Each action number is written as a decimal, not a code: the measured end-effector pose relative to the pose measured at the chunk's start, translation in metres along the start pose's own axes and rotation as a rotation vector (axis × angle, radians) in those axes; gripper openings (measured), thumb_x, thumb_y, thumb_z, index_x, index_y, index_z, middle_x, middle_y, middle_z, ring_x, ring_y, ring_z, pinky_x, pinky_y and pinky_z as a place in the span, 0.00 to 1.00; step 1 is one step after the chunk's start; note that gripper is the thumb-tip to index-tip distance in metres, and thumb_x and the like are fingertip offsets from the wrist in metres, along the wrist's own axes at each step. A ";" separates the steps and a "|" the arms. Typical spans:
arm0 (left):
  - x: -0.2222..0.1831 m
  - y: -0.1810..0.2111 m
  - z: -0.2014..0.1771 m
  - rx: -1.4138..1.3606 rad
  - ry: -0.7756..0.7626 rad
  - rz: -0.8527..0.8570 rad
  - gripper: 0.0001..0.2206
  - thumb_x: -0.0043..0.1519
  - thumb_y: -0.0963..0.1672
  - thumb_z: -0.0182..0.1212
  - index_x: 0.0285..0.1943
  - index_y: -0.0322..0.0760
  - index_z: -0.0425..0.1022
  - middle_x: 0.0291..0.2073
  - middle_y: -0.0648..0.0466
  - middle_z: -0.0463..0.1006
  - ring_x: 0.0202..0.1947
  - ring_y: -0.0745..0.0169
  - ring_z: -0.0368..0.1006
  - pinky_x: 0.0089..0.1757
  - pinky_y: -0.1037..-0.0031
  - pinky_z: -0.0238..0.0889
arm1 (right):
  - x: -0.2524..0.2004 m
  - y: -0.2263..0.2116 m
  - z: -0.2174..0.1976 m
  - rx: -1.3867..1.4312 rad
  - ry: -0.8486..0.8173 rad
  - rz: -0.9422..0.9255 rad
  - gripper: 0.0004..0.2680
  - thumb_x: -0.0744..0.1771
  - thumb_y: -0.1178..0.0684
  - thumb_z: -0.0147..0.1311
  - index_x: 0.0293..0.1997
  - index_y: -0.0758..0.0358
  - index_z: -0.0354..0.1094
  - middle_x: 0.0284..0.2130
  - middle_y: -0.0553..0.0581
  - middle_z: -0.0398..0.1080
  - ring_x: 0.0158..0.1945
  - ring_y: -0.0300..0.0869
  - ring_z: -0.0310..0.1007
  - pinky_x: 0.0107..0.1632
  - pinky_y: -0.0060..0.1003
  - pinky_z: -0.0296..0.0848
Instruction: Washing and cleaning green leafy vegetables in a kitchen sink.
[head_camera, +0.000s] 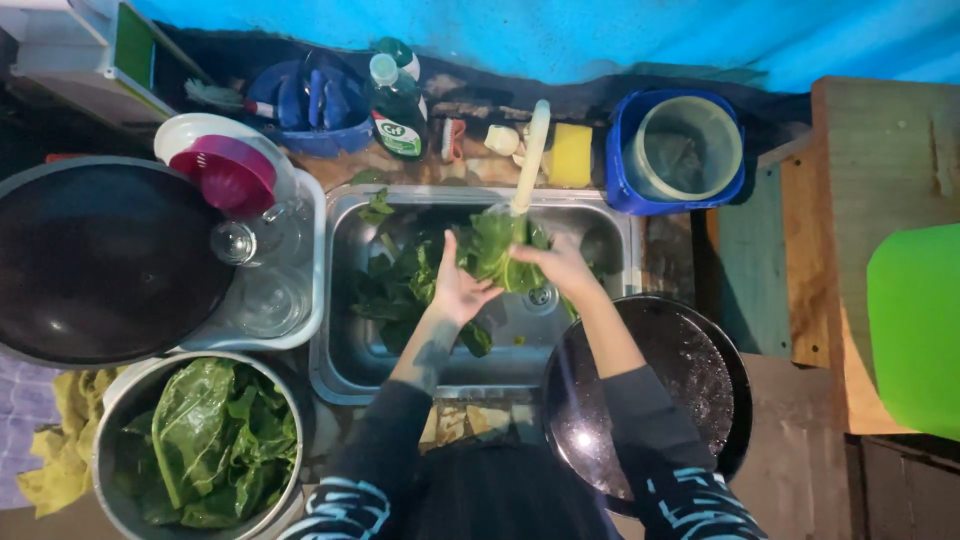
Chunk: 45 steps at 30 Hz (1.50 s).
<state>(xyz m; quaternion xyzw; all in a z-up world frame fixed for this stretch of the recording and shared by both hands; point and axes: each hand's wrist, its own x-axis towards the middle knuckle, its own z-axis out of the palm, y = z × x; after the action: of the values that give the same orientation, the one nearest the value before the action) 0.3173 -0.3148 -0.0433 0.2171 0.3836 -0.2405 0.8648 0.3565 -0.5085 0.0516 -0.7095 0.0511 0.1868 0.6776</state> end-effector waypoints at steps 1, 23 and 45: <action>0.009 0.001 0.002 -0.045 -0.095 -0.002 0.37 0.60 0.64 0.51 0.67 0.36 0.62 0.53 0.45 0.78 0.54 0.45 0.74 0.54 0.53 0.65 | -0.006 0.000 -0.004 -0.143 -0.079 -0.028 0.12 0.61 0.60 0.66 0.48 0.63 0.74 0.40 0.54 0.77 0.44 0.41 0.76 0.50 0.36 0.74; 0.023 0.034 0.026 0.044 -0.323 0.268 0.18 0.63 0.47 0.65 0.59 0.35 0.75 0.52 0.51 0.79 0.53 0.55 0.75 0.54 0.60 0.67 | -0.039 -0.004 -0.069 -0.840 -0.180 -0.507 0.15 0.53 0.75 0.49 0.32 0.62 0.73 0.49 0.54 0.78 0.65 0.56 0.68 0.67 0.49 0.64; 0.007 0.033 -0.002 1.418 -0.136 1.049 0.28 0.59 0.48 0.72 0.68 0.36 0.73 0.54 0.40 0.76 0.55 0.45 0.72 0.55 0.65 0.63 | 0.038 0.018 -0.003 -0.937 -0.085 -0.363 0.10 0.63 0.57 0.61 0.48 0.63 0.75 0.41 0.67 0.76 0.48 0.60 0.75 0.50 0.50 0.71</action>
<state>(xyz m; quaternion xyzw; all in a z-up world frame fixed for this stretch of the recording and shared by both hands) 0.3392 -0.2896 -0.0437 0.8355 -0.0572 -0.0065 0.5464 0.3864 -0.5065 0.0219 -0.9266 -0.1904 0.0976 0.3094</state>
